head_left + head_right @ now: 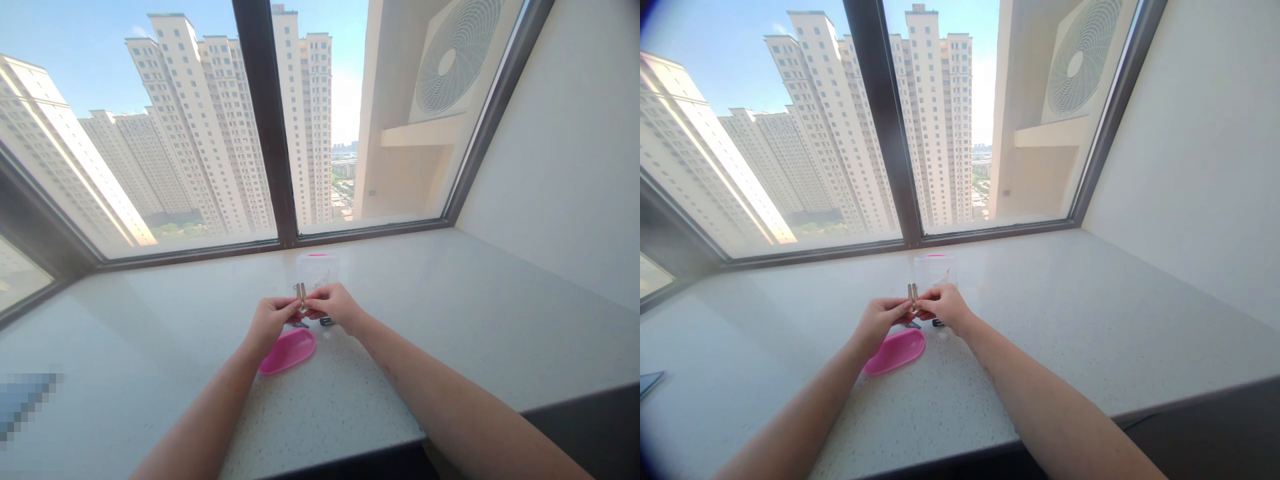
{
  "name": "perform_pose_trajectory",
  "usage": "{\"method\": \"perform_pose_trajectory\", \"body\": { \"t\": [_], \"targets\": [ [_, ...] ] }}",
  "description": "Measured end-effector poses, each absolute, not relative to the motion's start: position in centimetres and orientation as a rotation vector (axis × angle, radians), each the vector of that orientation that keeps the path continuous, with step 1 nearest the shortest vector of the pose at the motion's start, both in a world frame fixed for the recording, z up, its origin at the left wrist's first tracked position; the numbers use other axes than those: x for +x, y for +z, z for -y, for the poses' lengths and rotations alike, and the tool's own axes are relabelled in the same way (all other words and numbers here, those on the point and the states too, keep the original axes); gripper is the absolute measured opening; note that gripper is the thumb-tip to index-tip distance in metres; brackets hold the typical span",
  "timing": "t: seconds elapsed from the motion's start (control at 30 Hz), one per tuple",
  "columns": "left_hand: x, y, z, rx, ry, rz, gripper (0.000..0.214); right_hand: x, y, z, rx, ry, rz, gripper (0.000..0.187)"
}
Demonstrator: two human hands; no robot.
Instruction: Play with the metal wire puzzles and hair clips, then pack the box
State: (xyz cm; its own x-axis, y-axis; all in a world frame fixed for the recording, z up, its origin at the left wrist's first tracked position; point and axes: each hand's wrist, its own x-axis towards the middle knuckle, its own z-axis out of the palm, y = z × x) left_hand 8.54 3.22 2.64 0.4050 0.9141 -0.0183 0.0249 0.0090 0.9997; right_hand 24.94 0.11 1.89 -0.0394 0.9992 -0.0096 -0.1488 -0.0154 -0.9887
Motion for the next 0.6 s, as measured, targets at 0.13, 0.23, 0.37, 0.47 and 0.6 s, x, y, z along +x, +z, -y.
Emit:
{"method": "perform_pose_trajectory", "body": {
  "t": [0.13, 0.23, 0.37, 0.47, 0.6],
  "targets": [
    [8.61, 2.59, -3.12, 1.413, 0.895, -0.910, 0.034, 24.82, 2.05, -0.02, -1.097, 1.289, 1.122, 0.025],
    [8.66, 2.60, -3.07, 1.413, 0.899, -0.906, 0.033, 24.73, 2.16, 0.04, -1.118, 1.285, 1.109, 0.023],
    [8.67, 2.73, -2.98, 1.410, 0.886, -0.914, 0.033, 24.76, 2.23, 0.05, -1.138, 1.283, 1.102, 0.021],
    [8.66, 2.81, -2.88, 1.415, 0.878, -0.918, 0.031, 24.77, 2.29, 0.03, -1.152, 1.271, 1.106, 0.019],
    [8.69, 2.87, -2.80, 1.423, 0.870, -0.911, 0.029, 24.66, 2.41, 0.06, -1.176, 1.259, 1.110, 0.015]
  ]
}}
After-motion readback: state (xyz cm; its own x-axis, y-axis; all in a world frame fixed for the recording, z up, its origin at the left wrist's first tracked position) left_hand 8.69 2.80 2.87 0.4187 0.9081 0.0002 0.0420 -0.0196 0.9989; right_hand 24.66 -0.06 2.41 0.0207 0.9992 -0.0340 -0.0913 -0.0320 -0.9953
